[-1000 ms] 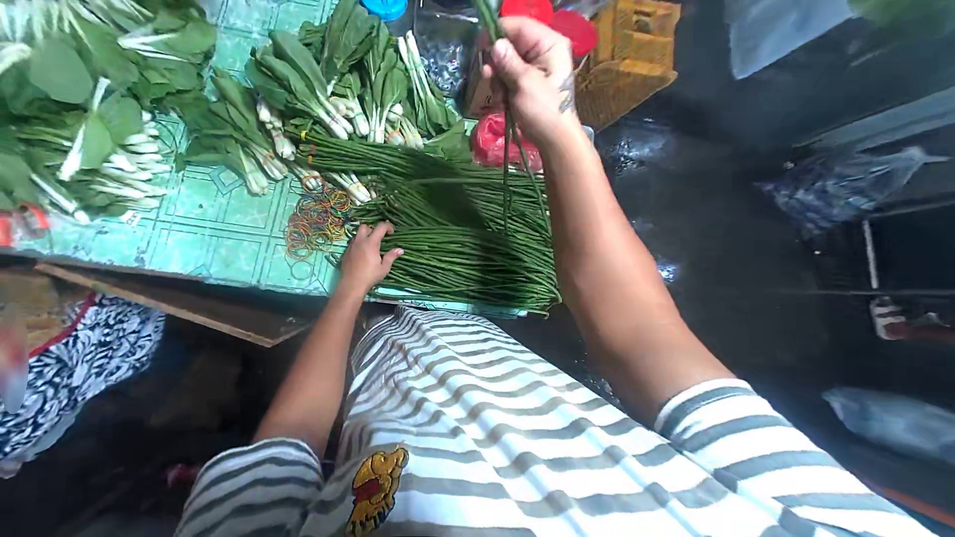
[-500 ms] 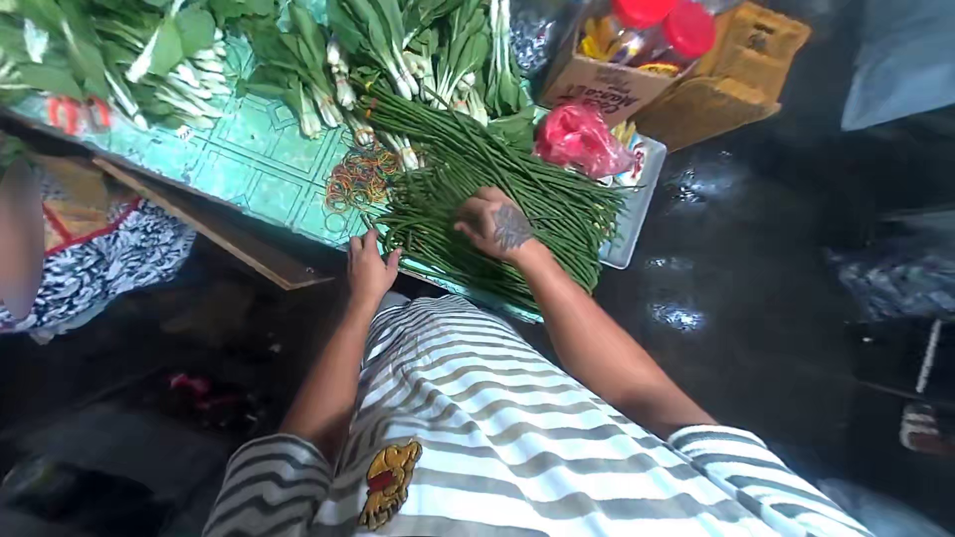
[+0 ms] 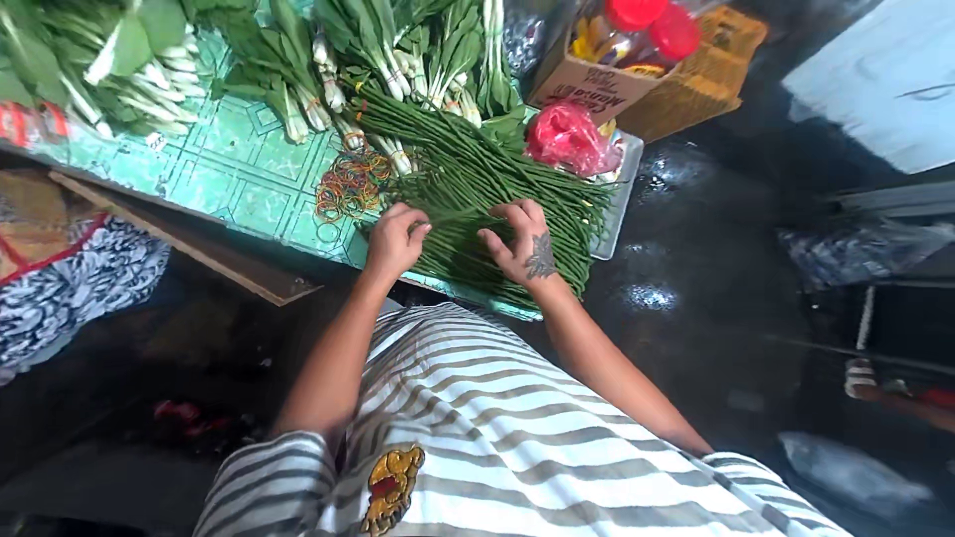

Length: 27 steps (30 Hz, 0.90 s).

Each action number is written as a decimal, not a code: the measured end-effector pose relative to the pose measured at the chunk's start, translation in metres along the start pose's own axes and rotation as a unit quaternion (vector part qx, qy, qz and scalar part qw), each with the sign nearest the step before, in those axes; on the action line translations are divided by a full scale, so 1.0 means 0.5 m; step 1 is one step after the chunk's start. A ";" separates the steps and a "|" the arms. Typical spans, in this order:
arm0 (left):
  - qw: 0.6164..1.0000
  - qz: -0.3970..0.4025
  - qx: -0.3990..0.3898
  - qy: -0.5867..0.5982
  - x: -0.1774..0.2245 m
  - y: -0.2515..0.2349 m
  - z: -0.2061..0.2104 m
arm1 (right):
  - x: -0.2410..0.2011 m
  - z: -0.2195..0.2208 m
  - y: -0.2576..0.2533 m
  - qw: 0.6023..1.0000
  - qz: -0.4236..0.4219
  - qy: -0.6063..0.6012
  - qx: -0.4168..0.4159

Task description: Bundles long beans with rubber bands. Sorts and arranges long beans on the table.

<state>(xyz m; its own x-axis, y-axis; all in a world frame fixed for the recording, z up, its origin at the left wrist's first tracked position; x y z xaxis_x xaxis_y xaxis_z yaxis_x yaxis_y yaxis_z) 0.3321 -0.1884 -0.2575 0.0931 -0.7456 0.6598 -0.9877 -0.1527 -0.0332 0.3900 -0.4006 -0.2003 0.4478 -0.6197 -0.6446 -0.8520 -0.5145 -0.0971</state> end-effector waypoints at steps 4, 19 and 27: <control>0.981 -0.031 -0.003 0.190 0.043 0.015 -0.023 | -0.061 -0.017 0.014 0.994 -0.011 -0.101 0.036; 0.893 0.007 -0.174 0.415 0.244 -0.014 -0.051 | -0.080 -0.063 -0.029 0.873 0.044 -0.483 0.042; 0.776 -0.071 -0.025 0.627 0.193 -0.060 -0.244 | -0.142 0.153 0.064 0.824 -0.011 -0.488 -0.287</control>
<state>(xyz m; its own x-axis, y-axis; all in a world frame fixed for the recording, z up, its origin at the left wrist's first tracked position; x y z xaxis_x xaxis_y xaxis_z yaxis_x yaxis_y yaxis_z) 0.3552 -0.1766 -0.1016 0.0379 0.4974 0.8667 -0.9852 -0.1263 0.1156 0.3100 -0.3276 -0.2157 -0.2082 0.0221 -0.9778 -0.4528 -0.8884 0.0763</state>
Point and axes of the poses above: each hand's wrist, its own y-axis away from the middle knuckle, its own z-axis out of the palm, x = y × z, the point moved 9 cm from there along -y, towards the middle knuckle, and after that the axes turned 10 degrees about -y, right-handed, at the moved point
